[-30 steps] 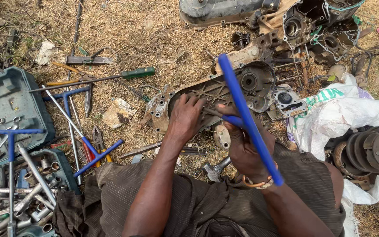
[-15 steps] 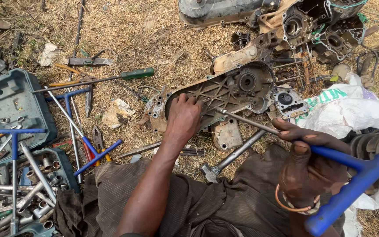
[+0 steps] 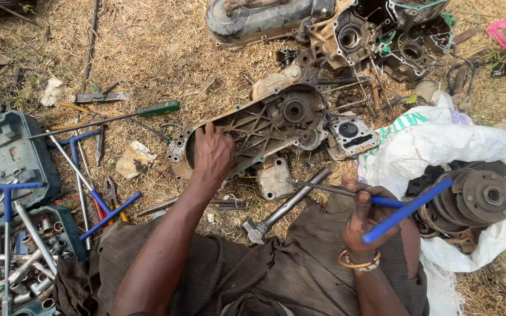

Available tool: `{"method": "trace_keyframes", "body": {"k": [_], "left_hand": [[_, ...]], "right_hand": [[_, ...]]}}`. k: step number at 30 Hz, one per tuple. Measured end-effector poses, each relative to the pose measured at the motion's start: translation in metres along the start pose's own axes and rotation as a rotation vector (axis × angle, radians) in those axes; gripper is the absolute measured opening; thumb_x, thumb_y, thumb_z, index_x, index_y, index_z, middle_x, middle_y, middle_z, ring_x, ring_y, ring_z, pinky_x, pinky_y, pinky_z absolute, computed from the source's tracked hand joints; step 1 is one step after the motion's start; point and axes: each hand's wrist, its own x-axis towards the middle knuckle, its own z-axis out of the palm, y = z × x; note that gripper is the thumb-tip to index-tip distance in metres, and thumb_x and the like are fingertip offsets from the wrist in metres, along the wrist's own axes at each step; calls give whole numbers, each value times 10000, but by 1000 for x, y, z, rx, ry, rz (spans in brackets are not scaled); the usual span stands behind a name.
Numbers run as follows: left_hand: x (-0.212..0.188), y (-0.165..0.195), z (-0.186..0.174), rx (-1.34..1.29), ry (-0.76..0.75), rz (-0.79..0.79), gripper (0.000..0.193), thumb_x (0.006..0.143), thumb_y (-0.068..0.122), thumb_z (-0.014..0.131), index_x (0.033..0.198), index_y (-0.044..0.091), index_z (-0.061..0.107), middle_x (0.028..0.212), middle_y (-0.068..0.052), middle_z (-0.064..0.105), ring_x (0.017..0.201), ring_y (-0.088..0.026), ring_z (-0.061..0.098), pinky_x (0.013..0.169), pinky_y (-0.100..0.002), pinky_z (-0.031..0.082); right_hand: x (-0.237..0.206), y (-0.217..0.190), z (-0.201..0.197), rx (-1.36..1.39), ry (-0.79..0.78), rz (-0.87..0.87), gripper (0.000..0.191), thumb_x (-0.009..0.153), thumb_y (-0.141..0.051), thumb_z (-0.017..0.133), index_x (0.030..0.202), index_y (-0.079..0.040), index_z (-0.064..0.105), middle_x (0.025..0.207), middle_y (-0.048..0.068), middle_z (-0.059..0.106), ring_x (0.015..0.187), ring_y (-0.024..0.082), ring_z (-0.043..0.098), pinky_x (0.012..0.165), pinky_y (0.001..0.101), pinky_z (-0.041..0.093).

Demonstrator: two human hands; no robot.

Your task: The person sits on the ground with a motorcycle engine crankcase and uses a blue T-handle wrench to loosen bolts on the casing, then uses a hammer to tap and separate components, handling bolts and engine parts one at a time and setting them aside on the ground.

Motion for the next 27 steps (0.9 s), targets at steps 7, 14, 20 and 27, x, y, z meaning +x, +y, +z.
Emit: {"method": "trace_keyframes", "body": {"k": [7, 14, 20, 27], "left_hand": [[-23, 15, -81, -433, 502, -99, 358, 991, 277, 661, 720, 44, 668, 769, -91, 598, 780, -226, 498, 743, -444, 415], [-5, 130, -224, -854, 778, 294, 254, 938, 309, 756, 1008, 65, 743, 1039, -93, 683, 962, -304, 575, 813, -462, 451], [-18, 122, -198, -961, 667, 305, 256, 942, 90, 704, 1197, 76, 727, 1212, -106, 688, 1096, -316, 603, 938, -444, 494], [-76, 112, -85, -1180, 138, 521, 592, 891, 104, 740, 1418, 32, 479, 1372, -223, 556, 1250, -369, 507, 1057, -526, 423]], "right_hand": [[-2, 1, -10, 3, 19, 12, 104, 1093, -20, 577, 1172, 7, 516, 1056, 188, 702, 1048, 291, 731, 1036, 501, 629], [-28, 5, -11, -53, -43, 94, 115, 1061, -9, 581, 1163, 9, 532, 1082, 159, 702, 1043, 235, 707, 945, 361, 583], [-27, -2, -25, -154, -197, 169, 321, 1104, -155, 492, 1367, 24, 534, 1302, 112, 647, 1213, 181, 624, 1063, 304, 510], [-2, -51, -11, 173, -371, 388, 327, 1089, -234, 611, 1251, 49, 638, 1230, 237, 673, 1217, 322, 621, 1074, 482, 490]]}}
